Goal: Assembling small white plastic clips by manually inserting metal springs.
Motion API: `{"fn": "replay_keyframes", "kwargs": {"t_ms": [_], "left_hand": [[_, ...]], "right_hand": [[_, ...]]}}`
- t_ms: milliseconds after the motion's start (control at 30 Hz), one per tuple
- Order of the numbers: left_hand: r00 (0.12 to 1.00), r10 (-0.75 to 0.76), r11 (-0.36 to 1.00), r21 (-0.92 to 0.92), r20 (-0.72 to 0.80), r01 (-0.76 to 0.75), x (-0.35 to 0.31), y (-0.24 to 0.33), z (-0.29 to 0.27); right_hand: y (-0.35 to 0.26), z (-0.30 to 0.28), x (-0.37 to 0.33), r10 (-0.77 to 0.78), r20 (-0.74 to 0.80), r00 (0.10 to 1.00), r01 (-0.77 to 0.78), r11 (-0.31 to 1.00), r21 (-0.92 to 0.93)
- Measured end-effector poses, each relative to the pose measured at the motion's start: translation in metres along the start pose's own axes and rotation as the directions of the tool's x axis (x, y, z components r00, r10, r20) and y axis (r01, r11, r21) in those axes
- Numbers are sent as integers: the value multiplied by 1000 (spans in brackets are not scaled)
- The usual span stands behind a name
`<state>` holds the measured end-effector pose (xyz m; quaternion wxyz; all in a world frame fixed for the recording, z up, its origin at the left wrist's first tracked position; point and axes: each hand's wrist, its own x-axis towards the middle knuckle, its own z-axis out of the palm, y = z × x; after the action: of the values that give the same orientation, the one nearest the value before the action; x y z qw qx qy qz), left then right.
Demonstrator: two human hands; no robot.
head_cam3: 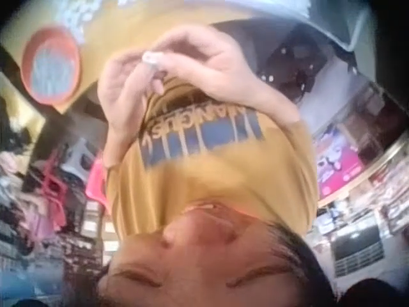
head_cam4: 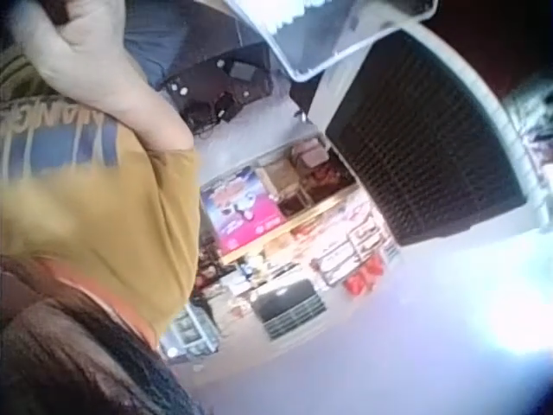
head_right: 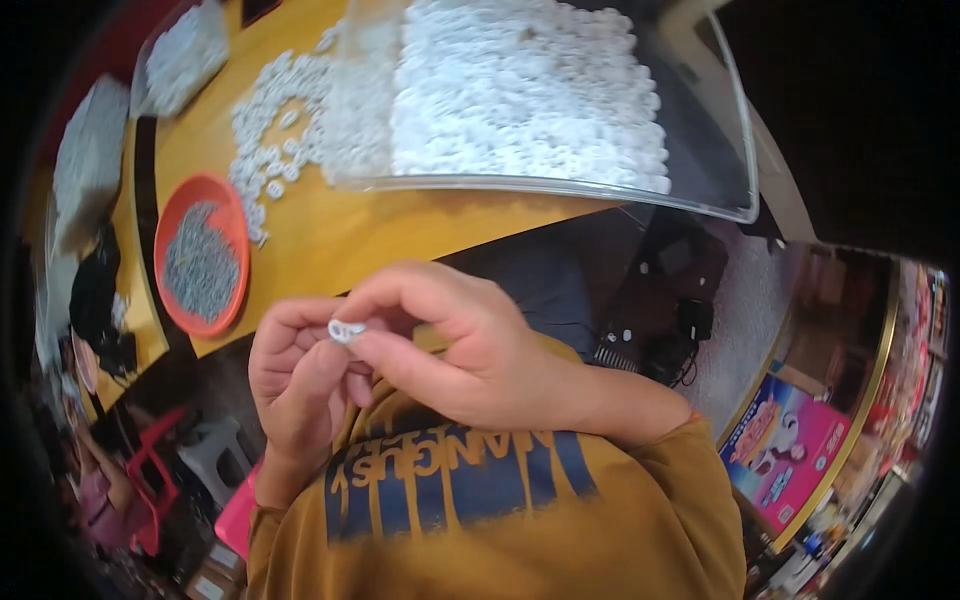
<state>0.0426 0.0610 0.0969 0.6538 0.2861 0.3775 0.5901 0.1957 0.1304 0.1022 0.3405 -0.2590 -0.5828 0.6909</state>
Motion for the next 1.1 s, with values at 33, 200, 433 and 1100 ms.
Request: {"fn": "replay_keyframes", "kwargs": {"t_ms": [33, 200, 433, 1100], "left_hand": [[999, 31, 999, -11, 18, -31, -3, -1, -3], [998, 69, 997, -15, 2, -69, -18, -1, -17], [996, 91, 995, 46, 19, -92, -25, 1, -20], [998, 67, 998, -22, -1, -67, -17, -5, -22]], "right_hand": [[2, 2, 2, 14, 27, 1000, -14, 1000, 14], [8, 16, 5, 25, 86, 996, -33, 995, 93], [7, 11, 7, 34, 228, 973, -42, 999, 30], [19, 6, 21, -187, 232, 954, 205, 977, -53]]}}
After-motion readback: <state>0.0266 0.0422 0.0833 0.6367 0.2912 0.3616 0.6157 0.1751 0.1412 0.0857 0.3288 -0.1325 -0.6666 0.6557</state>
